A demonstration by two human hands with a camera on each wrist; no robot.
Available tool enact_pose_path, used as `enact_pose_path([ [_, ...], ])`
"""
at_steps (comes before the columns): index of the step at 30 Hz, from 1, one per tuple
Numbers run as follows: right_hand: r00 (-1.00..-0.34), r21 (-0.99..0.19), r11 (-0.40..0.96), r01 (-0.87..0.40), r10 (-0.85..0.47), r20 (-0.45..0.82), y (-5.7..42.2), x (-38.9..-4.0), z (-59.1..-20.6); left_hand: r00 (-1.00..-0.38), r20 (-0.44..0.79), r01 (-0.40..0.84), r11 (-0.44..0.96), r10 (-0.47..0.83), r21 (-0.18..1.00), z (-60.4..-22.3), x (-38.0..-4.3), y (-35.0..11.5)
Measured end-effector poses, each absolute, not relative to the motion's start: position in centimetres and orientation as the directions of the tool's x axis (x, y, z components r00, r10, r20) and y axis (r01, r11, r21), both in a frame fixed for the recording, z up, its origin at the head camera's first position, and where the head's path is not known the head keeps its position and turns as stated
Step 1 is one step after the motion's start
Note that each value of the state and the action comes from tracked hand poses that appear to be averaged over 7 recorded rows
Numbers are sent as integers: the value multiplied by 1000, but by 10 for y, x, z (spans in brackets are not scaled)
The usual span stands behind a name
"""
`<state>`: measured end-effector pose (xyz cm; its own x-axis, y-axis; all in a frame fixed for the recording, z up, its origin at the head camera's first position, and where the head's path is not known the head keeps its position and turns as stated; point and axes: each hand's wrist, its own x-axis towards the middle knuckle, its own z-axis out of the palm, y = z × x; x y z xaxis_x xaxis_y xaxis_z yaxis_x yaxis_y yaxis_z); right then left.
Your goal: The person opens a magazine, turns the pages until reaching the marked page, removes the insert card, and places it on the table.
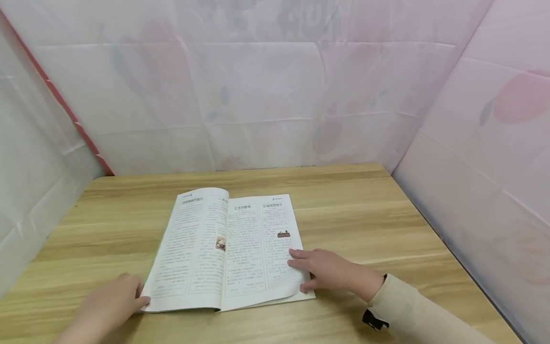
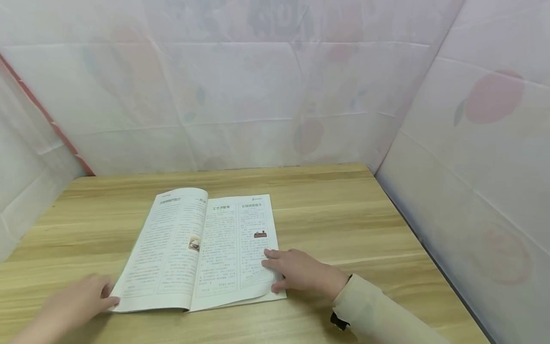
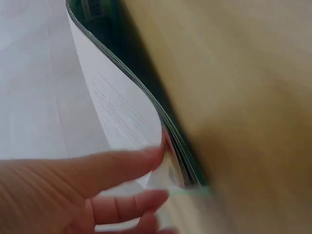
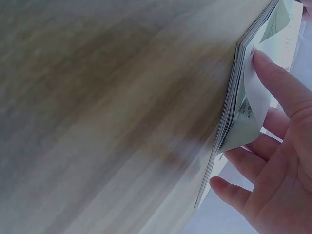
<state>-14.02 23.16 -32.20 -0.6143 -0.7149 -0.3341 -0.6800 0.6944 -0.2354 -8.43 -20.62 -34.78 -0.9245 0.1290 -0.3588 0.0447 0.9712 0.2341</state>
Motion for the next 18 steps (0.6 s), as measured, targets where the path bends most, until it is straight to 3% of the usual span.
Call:
enact_pose_path([
  [7,-610,-226,655,-721,-755,-243,232,-142,-320,-971,-12,231,955,238,188,-320,-90,-155],
  [14,-577,-177,583,-793,-812,-88,229,-145,-319,-876,229,467,865,424,185,-317,-88,-100],
  [18,-572,-152,568,-809,-820,-20,227,-146,-319,-832,215,548,820,512,165,-322,-85,-78],
])
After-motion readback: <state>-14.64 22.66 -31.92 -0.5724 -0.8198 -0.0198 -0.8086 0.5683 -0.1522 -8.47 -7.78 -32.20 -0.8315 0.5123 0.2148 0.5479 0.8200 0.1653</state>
